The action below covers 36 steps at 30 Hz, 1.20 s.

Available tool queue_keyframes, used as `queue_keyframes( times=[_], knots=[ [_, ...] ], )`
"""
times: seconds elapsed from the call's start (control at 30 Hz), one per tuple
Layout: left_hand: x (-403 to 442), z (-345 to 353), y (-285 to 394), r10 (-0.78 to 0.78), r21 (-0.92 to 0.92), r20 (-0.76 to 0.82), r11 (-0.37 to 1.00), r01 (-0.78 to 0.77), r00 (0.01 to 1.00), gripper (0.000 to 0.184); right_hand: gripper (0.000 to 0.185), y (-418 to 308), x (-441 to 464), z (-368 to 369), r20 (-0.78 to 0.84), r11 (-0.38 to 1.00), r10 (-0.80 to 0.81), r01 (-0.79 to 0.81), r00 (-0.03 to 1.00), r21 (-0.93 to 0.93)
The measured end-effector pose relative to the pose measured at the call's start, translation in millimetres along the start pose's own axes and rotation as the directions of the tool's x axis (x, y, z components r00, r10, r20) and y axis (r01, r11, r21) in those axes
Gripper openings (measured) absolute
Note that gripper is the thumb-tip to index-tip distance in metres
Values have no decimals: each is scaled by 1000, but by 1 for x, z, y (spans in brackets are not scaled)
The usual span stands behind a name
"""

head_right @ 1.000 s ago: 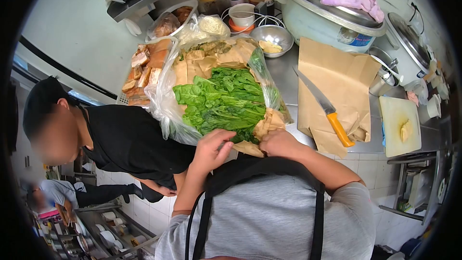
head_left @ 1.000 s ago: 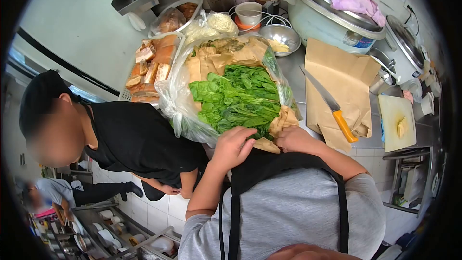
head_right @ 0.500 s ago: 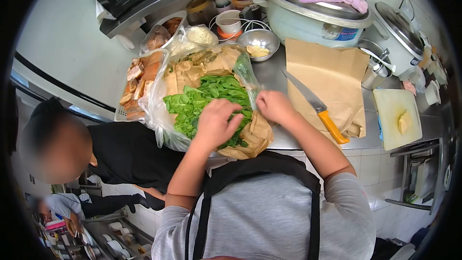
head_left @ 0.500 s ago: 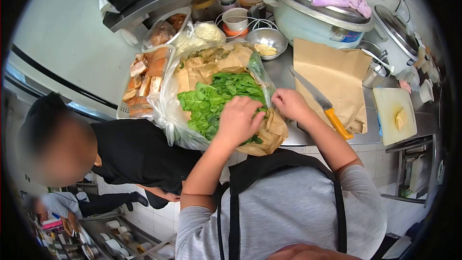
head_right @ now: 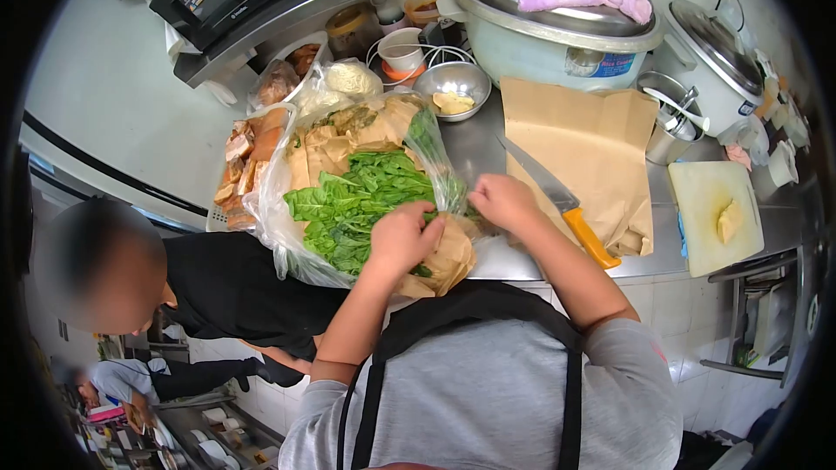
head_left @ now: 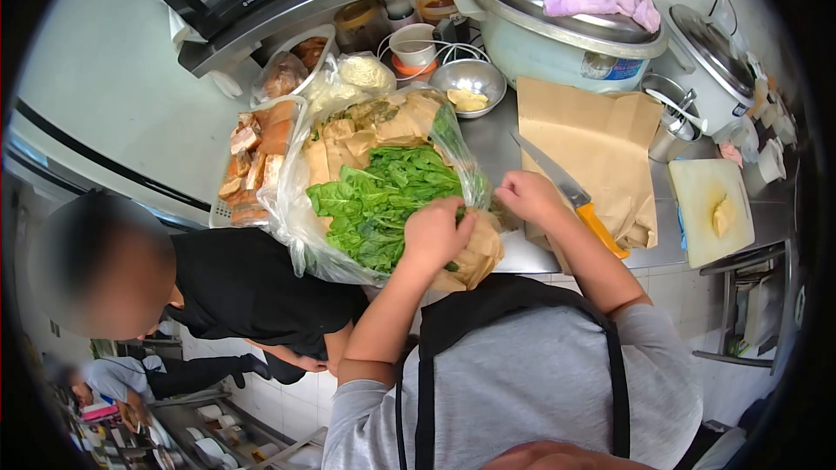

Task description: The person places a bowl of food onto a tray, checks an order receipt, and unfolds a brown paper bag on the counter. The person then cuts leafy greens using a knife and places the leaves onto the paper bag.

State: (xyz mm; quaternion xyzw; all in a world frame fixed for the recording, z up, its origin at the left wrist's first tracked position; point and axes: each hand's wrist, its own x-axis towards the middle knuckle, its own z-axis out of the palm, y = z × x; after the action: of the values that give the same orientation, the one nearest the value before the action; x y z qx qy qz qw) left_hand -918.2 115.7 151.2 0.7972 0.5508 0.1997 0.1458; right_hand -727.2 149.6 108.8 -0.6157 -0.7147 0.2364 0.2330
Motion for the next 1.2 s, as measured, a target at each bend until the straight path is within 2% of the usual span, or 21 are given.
queue_keyframes(
  times=[0.03,0.07,0.1,0.17,0.2,0.23,0.3,0.4,0.5,0.53,0.6,0.67,0.7,0.77,0.87,0.9,1.0,1.1,1.2],
  knots=[
    [7,-3,2,-21,-63,-50,998,18,999,28,20,11,-9,-10,-25,999,32,-33,999,-27],
    [13,-4,6,-51,-130,-97,991,38,994,27,22,31,-18,-16,-39,988,76,-81,996,-135],
    [21,-8,13,-6,-134,-154,991,-14,988,25,26,53,-27,-24,-56,962,113,-124,992,-241],
    [53,-1,25,-39,-77,-157,997,28,987,29,37,85,-54,-48,-23,865,323,-305,946,-398],
    [70,1,26,-47,-43,-152,998,41,987,31,42,96,-62,-50,6,853,354,-320,935,-413],
    [83,5,20,-169,46,-145,983,177,975,33,48,105,-69,-48,32,839,386,-336,922,-429],
    [108,19,4,-396,218,-158,879,423,904,38,48,114,-80,-44,34,881,376,-346,926,-323],
    [118,20,-18,-555,21,-216,820,572,803,44,44,125,-79,-41,67,913,347,-321,936,-251],
    [123,21,-33,-544,-67,-219,837,543,810,43,41,131,-79,-42,52,935,305,-289,951,-207],
    [126,23,-41,-589,-251,-158,800,545,792,41,40,129,-81,-48,28,948,280,-272,960,-168],
    [128,24,-50,-642,-579,-11,629,519,767,36,39,129,-85,-59,10,967,250,-249,968,-51],
    [123,23,-51,-614,-718,64,519,464,787,25,40,132,-89,-71,28,965,238,-240,971,104],
    [120,21,-49,-595,-779,99,453,435,798,22,39,129,-88,-78,26,983,150,-152,988,101],
    [121,41,-65,-596,-668,-55,618,414,801,23,37,120,-78,-96,25,996,-27,25,999,91],
    [112,45,-59,-545,-469,-227,787,400,807,24,37,89,-51,-117,-26,947,-298,292,954,-135],
    [108,42,-53,-517,-396,-273,829,395,811,24,36,77,-42,-124,5,935,-311,307,950,-178],
    [100,41,-49,-488,-327,-315,861,389,814,25,34,41,-16,-137,100,889,-339,354,935,-290],
    [97,48,-52,-444,-293,-399,891,347,803,20,33,16,6,-145,190,830,-367,413,910,-376],
    [95,47,-51,-464,-336,-375,875,349,803,21,30,0,21,-145,260,768,-398,475,880,-429]
  ],
)
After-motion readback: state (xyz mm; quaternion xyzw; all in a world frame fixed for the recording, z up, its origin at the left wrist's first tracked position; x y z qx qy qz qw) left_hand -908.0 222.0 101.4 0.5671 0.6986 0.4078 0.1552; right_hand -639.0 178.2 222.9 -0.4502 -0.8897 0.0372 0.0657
